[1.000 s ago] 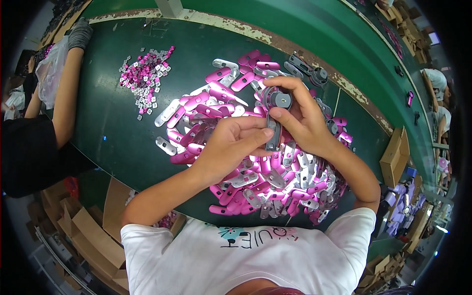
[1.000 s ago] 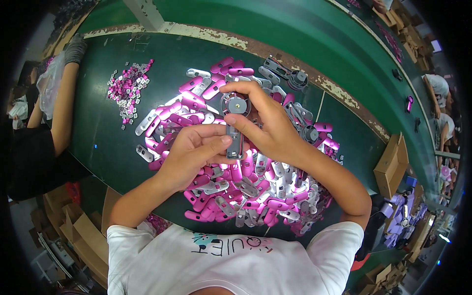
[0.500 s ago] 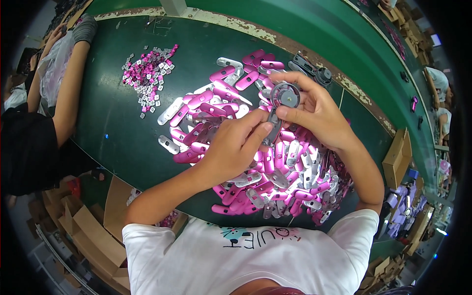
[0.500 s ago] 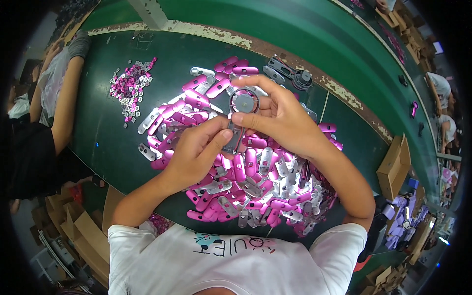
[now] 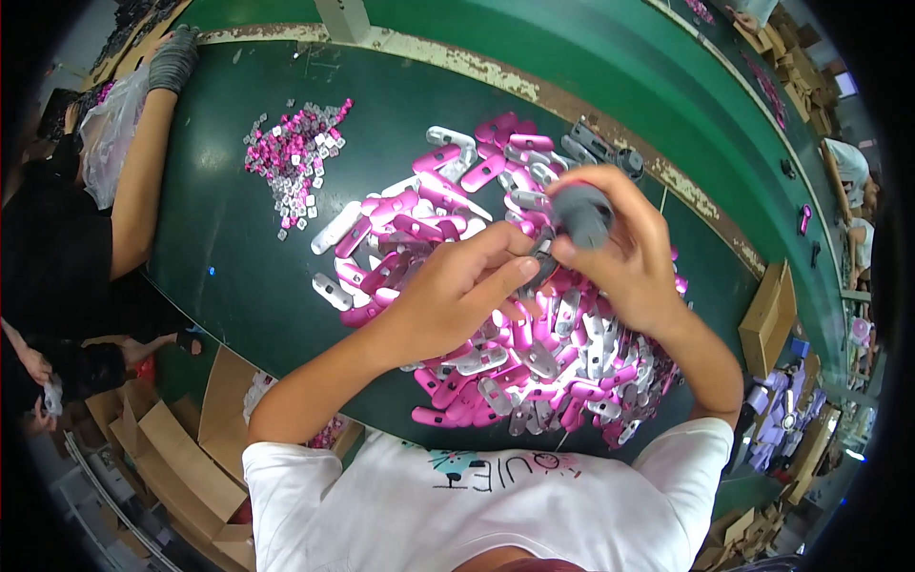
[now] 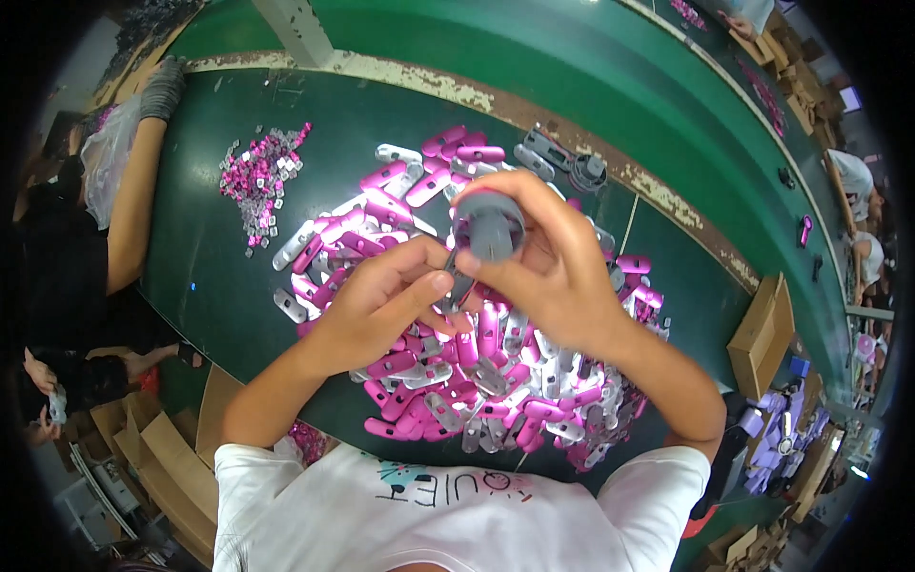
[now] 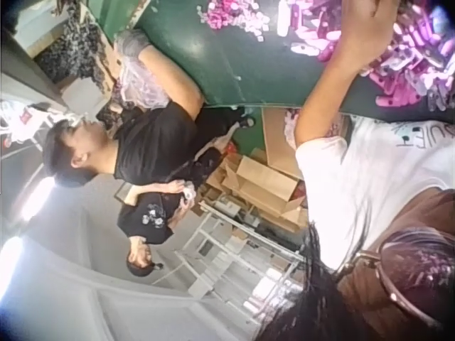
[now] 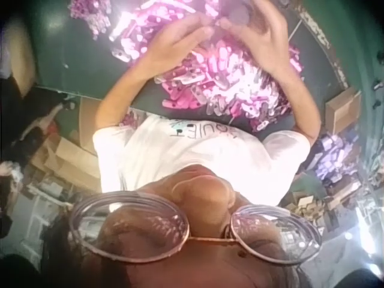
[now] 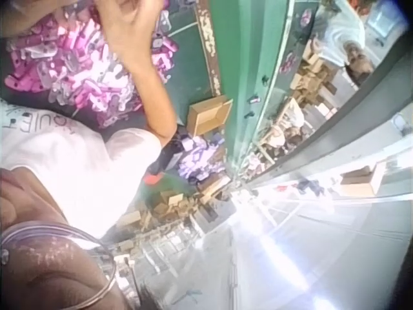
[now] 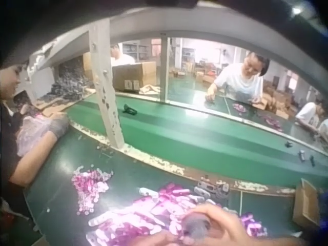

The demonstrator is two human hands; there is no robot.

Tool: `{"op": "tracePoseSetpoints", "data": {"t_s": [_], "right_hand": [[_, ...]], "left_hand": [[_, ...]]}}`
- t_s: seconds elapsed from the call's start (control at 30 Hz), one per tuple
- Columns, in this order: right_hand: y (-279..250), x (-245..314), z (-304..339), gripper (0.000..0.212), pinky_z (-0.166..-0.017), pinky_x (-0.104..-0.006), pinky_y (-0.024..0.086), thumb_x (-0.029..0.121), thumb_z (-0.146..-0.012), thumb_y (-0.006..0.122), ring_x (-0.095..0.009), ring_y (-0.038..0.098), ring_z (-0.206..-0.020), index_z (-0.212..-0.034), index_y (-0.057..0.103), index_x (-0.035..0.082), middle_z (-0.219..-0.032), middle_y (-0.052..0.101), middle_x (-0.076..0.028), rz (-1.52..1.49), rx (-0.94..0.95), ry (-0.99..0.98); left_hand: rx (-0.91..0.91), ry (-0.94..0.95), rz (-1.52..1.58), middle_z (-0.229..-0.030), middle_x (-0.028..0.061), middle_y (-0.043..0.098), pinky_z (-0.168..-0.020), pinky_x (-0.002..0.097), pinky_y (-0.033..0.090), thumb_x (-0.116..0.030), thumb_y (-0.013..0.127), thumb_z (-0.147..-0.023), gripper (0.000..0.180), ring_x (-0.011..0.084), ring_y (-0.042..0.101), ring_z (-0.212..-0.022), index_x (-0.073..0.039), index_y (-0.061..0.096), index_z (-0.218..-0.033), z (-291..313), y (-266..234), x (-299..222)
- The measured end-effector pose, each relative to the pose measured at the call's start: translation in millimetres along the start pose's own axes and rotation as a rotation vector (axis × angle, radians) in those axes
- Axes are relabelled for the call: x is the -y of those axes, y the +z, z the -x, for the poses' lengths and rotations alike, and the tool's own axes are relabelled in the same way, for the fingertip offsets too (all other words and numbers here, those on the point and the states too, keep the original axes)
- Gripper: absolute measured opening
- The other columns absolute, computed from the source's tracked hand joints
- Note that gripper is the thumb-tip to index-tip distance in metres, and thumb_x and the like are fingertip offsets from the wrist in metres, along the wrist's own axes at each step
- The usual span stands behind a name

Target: The person assembles small plastic components and housing parts by hand on a factory production line.

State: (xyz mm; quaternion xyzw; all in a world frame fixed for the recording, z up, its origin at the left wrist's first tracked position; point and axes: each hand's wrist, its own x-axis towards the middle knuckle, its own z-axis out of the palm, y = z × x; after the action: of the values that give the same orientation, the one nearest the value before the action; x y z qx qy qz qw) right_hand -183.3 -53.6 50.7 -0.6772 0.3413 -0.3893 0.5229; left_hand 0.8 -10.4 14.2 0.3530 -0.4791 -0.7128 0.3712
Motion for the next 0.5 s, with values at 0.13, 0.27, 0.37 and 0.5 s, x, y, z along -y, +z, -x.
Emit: {"op": "tracePoseSetpoints", "data": {"t_s": [0.13, 0.27, 0.37, 0.5], "right_hand": [[-5.2, 4.1, 16.3, 0.036, -0.06, -0.0299, 0.049, 0.007, -0.065, 0.07, -0.021, 0.056, -0.071, -0.1, 0.063, 0.006, -0.084, 0.056, -0.009, 0.62, 0.056, -0.751], [-1.0, -16.3, 6.1, 0.033, -0.063, -0.0275, 0.051, 0.01, -0.068, 0.068, -0.019, 0.058, -0.076, -0.101, 0.061, 0.014, -0.085, 0.059, -0.006, 1.077, 0.046, -1.395], [-3.1, -10.2, 13.9, 0.027, -0.07, -0.0319, 0.05, 0.011, -0.075, 0.065, -0.021, 0.061, -0.084, -0.101, 0.062, 0.013, -0.096, 0.063, -0.009, 1.072, 0.119, -1.243], [-15.7, 4.5, 9.0, 0.048, -0.079, -0.0311, 0.044, 0.003, -0.066, 0.075, -0.022, 0.059, -0.091, -0.112, 0.061, 0.009, -0.102, 0.064, -0.009, 0.575, 0.326, -0.518]], "left_hand": [[-0.013, -0.225, 0.44, -0.126, 0.0164, 0.054, -0.092, 0.0377, 0.05, -0.059, 0.035, -0.094, 0.073, 0.0242, 0.057, -0.112, -0.001, 0.039, -0.137, -3.1, -8.2, -5.9], [0.175, -0.079, 0.412, -0.13, 0.0162, 0.051, -0.103, 0.0388, 0.039, -0.044, 0.029, -0.101, 0.059, 0.024, 0.051, -0.119, 0.003, 0.042, -0.134, 2.8, 3.1, -3.3], [0.132, 0.052, 0.293, -0.125, 0.0162, 0.054, -0.099, 0.0374, 0.042, -0.035, 0.034, -0.102, 0.049, 0.0223, 0.054, -0.114, 0.004, 0.046, -0.128, 5.4, -0.4, -0.4], [-0.105, 0.071, 0.219, -0.097, 0.0052, 0.06, -0.081, 0.0259, 0.047, -0.03, 0.032, -0.104, 0.041, 0.0096, 0.058, -0.091, 0.003, 0.055, -0.111, 0.4, 3.0, -1.6]]}}
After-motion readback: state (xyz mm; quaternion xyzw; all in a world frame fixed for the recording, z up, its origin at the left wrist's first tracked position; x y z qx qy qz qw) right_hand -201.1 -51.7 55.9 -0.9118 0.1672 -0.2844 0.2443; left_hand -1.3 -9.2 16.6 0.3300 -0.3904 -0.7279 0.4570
